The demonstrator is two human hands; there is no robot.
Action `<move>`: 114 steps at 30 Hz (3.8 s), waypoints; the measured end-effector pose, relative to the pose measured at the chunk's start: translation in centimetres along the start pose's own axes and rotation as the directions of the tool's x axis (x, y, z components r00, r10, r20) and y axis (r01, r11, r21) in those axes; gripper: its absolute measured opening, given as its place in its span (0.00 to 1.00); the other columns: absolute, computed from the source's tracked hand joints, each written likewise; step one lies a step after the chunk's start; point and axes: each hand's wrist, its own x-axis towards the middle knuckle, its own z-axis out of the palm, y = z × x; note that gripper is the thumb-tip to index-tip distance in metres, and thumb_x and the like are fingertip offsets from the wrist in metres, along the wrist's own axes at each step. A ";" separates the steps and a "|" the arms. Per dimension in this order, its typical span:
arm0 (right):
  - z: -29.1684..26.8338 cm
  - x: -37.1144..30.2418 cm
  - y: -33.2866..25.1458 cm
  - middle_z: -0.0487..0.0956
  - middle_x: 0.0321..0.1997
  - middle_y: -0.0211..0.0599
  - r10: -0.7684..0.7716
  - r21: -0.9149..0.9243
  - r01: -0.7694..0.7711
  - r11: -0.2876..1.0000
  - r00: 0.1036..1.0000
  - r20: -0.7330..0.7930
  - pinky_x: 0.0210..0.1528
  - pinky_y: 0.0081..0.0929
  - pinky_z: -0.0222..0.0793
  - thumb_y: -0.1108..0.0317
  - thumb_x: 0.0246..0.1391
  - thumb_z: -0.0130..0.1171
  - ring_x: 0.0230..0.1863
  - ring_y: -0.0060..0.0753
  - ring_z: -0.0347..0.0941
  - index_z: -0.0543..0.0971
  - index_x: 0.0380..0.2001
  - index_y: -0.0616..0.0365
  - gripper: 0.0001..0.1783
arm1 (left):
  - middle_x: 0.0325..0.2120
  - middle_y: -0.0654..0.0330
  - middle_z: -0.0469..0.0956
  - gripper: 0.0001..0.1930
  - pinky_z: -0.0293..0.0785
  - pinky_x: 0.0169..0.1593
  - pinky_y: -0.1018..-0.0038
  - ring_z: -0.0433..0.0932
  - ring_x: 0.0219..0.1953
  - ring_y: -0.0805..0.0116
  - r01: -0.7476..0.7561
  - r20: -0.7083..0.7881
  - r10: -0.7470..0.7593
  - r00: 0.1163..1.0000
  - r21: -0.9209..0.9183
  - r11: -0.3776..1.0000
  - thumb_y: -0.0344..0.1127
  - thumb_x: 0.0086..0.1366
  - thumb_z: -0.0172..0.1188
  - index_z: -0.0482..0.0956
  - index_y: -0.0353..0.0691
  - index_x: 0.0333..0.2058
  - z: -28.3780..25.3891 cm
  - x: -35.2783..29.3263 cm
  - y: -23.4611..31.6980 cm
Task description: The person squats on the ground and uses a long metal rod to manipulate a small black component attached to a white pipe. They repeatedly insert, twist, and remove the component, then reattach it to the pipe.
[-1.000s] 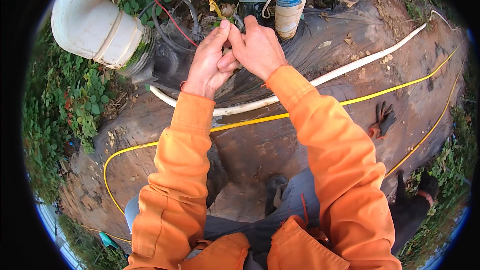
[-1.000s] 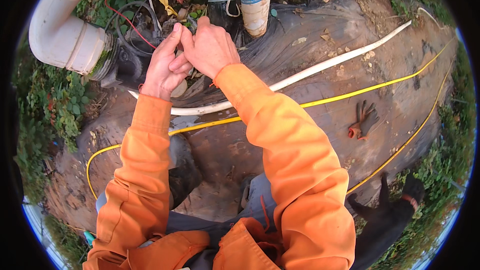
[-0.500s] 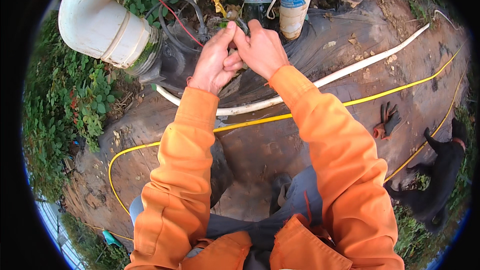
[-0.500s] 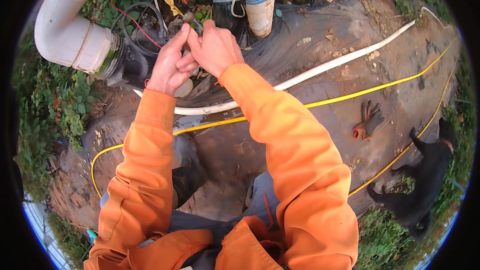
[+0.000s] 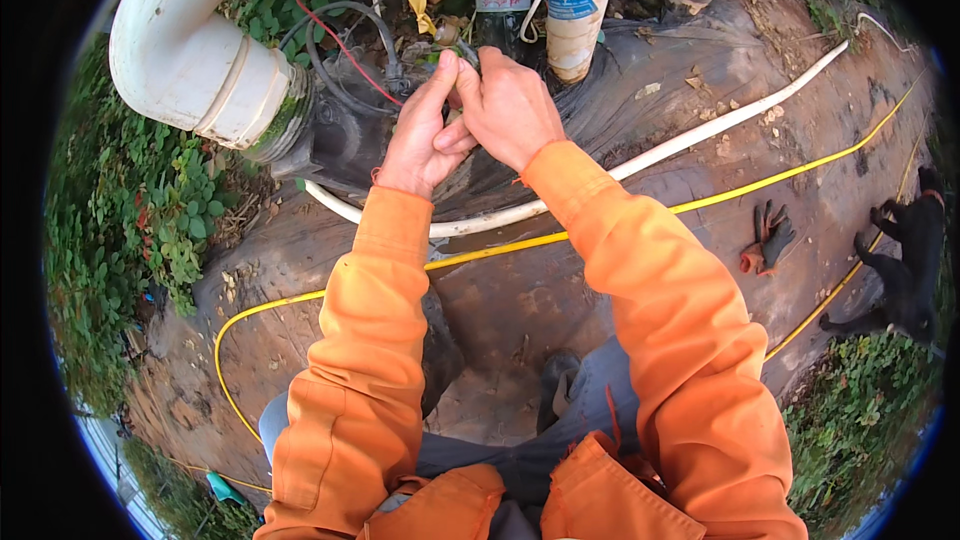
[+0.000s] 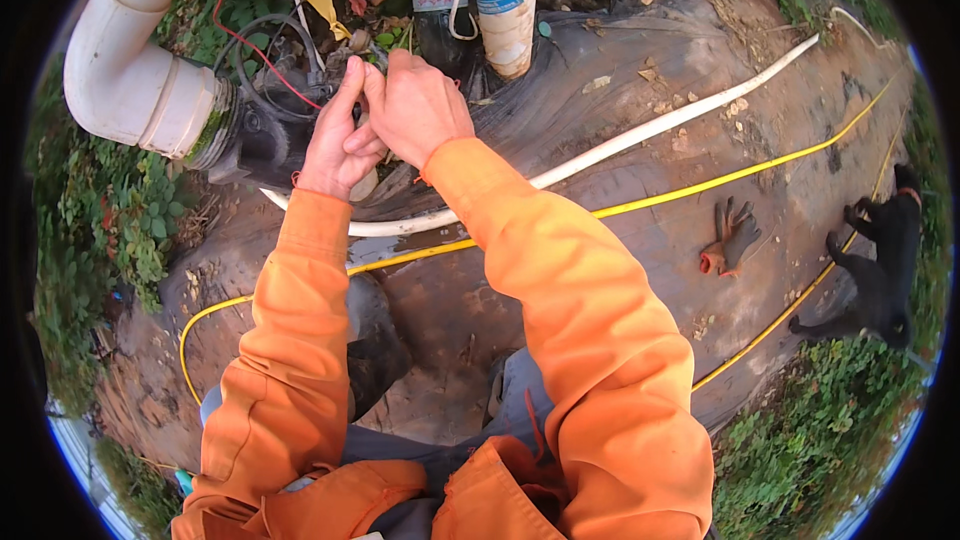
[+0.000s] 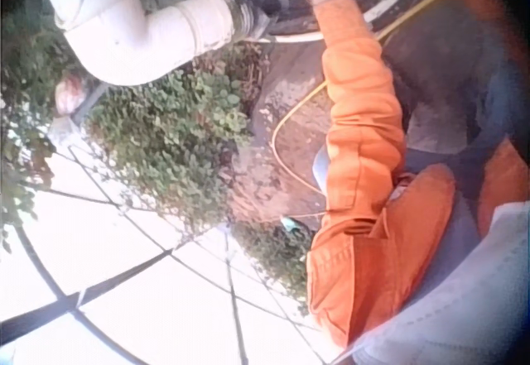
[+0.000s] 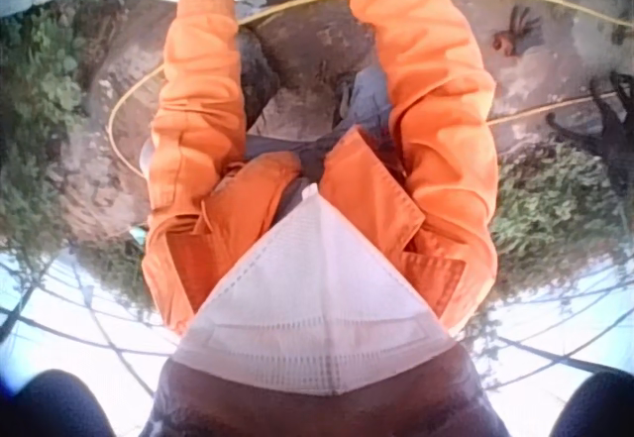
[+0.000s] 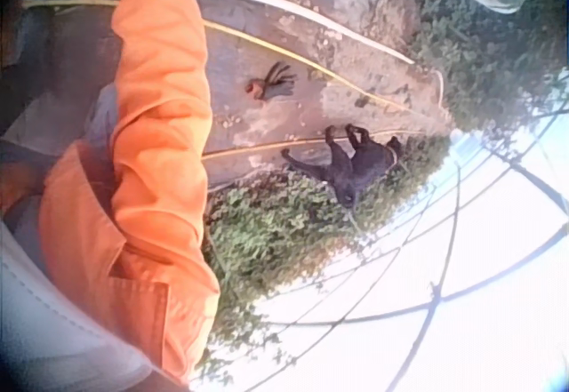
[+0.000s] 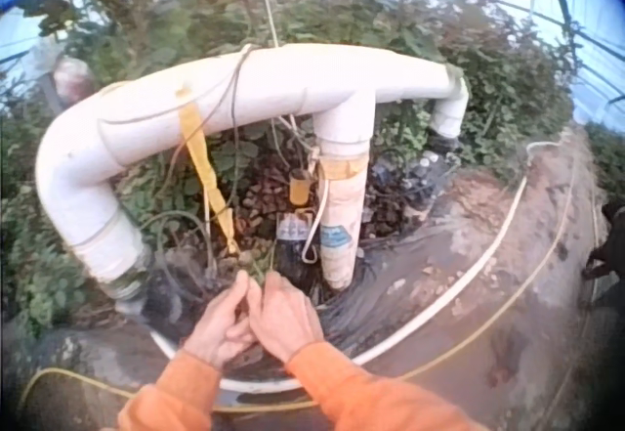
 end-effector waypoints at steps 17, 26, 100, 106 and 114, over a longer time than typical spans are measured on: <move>0.6 -0.6 0.1 0.80 0.30 0.61 0.034 0.036 -0.035 0.999 0.999 0.026 0.39 0.48 0.76 0.58 0.57 0.43 0.34 0.60 0.78 0.73 0.42 0.75 0.26 | 0.11 0.72 0.67 0.12 0.52 0.10 0.83 0.57 0.07 0.84 0.017 -0.271 0.078 0.959 0.332 0.943 0.43 0.64 0.56 0.77 0.42 0.30 1.3 2.0 0.3; -0.8 0.3 0.5 0.80 0.28 0.60 0.020 0.052 -0.025 0.998 0.995 0.094 0.41 0.46 0.76 0.55 0.58 0.46 0.35 0.60 0.78 0.72 0.41 0.73 0.25 | 0.11 0.71 0.65 0.20 0.51 0.11 0.82 0.56 0.07 0.81 -0.040 -0.215 0.115 0.970 0.325 0.945 0.54 0.68 0.52 0.76 0.43 0.29 1.6 1.9 -0.4; -4.2 1.6 1.9 0.77 0.35 0.63 0.063 0.229 -0.090 0.969 0.991 0.121 0.48 0.49 0.66 0.60 0.58 0.43 0.44 0.65 0.73 0.74 0.41 0.66 0.20 | 0.33 0.58 0.81 0.16 0.73 0.37 0.77 0.77 0.30 0.72 -0.376 0.332 0.620 0.711 0.924 -0.063 0.32 0.58 0.65 0.81 0.39 0.46 3.7 0.2 0.9; -4.5 1.4 0.6 0.78 0.35 0.62 0.066 0.194 -0.103 0.976 0.980 0.187 0.46 0.49 0.67 0.59 0.59 0.43 0.43 0.65 0.73 0.73 0.41 0.65 0.19 | 0.30 0.50 0.81 0.13 0.75 0.34 0.69 0.80 0.30 0.57 -0.316 0.311 0.640 0.703 0.942 -0.111 0.35 0.60 0.64 0.81 0.33 0.39 4.0 -0.2 1.6; -4.0 1.2 0.5 0.77 0.32 0.62 0.017 0.161 -0.044 0.986 0.986 0.163 0.44 0.51 0.67 0.62 0.59 0.44 0.40 0.66 0.73 0.72 0.39 0.67 0.17 | 0.28 0.54 0.82 0.16 0.73 0.31 0.73 0.79 0.26 0.69 -0.233 0.183 0.600 0.778 0.973 0.005 0.39 0.59 0.66 0.82 0.33 0.39 3.6 -0.5 2.2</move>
